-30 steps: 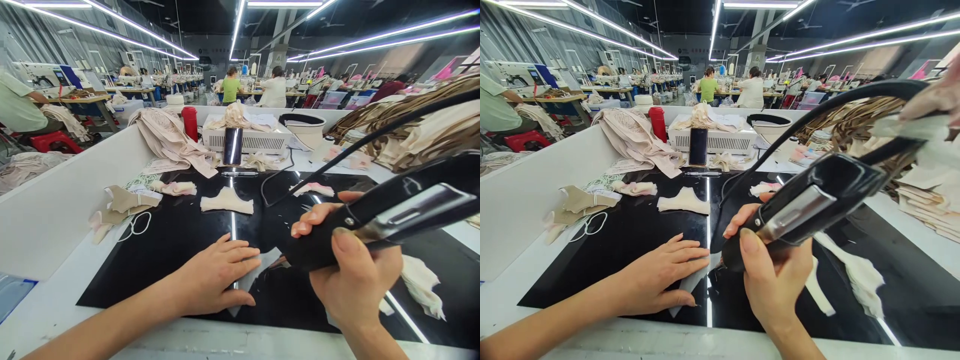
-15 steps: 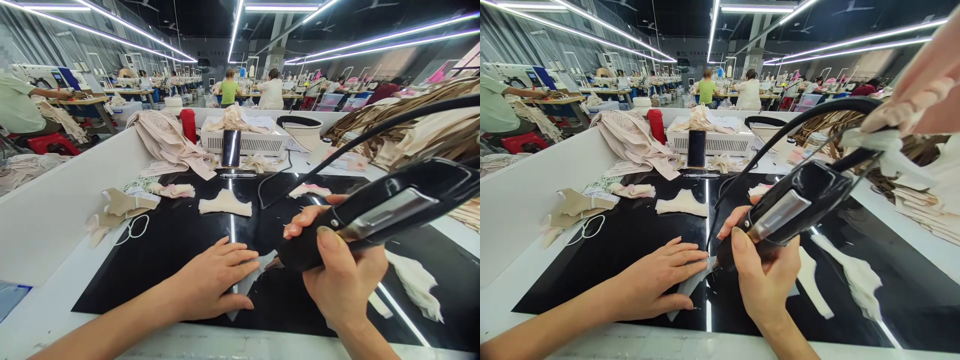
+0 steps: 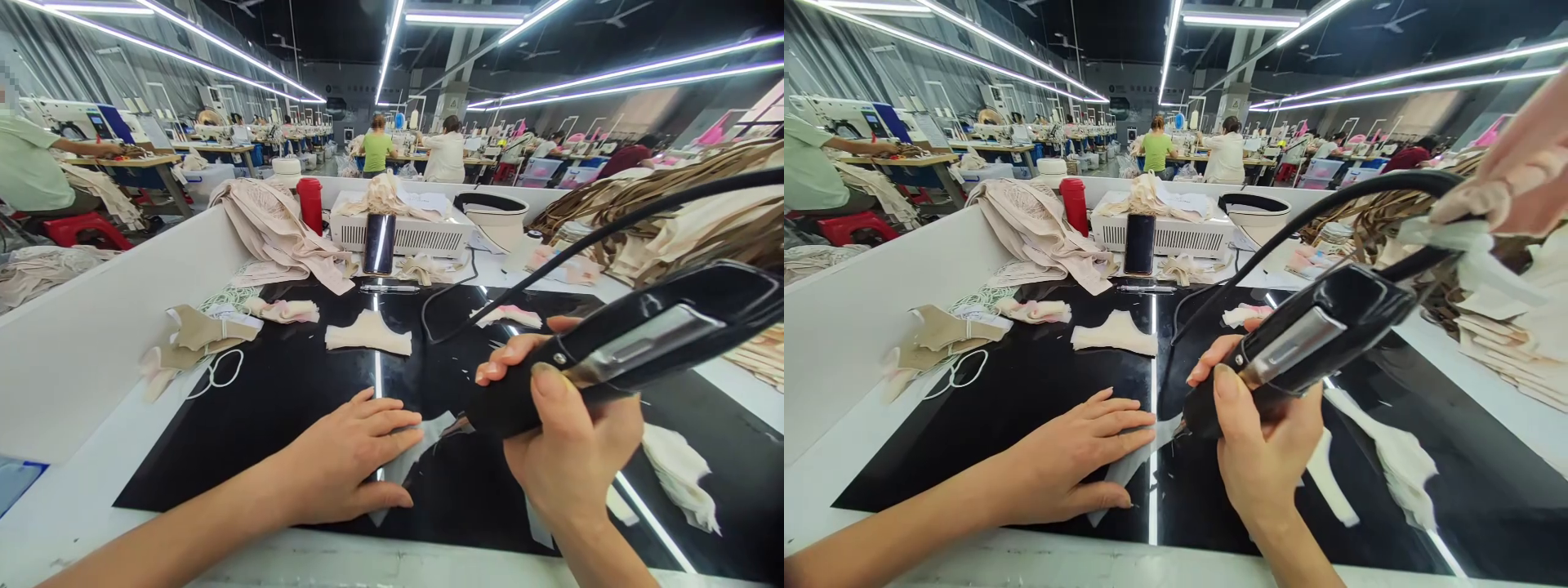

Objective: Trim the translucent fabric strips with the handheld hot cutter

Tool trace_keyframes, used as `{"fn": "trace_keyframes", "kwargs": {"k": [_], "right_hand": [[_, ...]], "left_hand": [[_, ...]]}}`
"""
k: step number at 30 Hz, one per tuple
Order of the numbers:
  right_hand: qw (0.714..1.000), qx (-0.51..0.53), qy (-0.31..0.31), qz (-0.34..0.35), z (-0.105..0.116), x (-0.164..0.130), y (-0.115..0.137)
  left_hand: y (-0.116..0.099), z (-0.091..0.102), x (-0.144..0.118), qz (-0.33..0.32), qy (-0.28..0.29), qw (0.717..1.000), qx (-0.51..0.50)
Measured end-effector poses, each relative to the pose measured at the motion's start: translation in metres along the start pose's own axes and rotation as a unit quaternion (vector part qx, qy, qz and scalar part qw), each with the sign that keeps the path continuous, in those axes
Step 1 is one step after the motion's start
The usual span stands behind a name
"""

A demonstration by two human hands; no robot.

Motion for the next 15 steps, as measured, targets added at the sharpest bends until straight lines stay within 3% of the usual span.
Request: {"fn": "trace_keyframes", "kwargs": {"k": [7,15], "right_hand": [[0.999,0.006,-0.04,0.02,0.006,0.012,0.005],[0.999,-0.012,-0.032,0.024,0.008,0.012,-0.001]], "left_hand": [[0.0,0.0,0.001,-0.001,-0.003,1.0,-0.009],[-0.001,0.0,0.001,0.016,0.018,1.0,-0.007]]}}
Point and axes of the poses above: each hand's wrist, its own x-axis towards the middle knuckle, its own z-axis out of the back of the hand, y = z × x, the point moved 3 cm from there along x, towards the middle knuckle, and after that the axes turned 5 degrees about x, right-handed, at the moved point
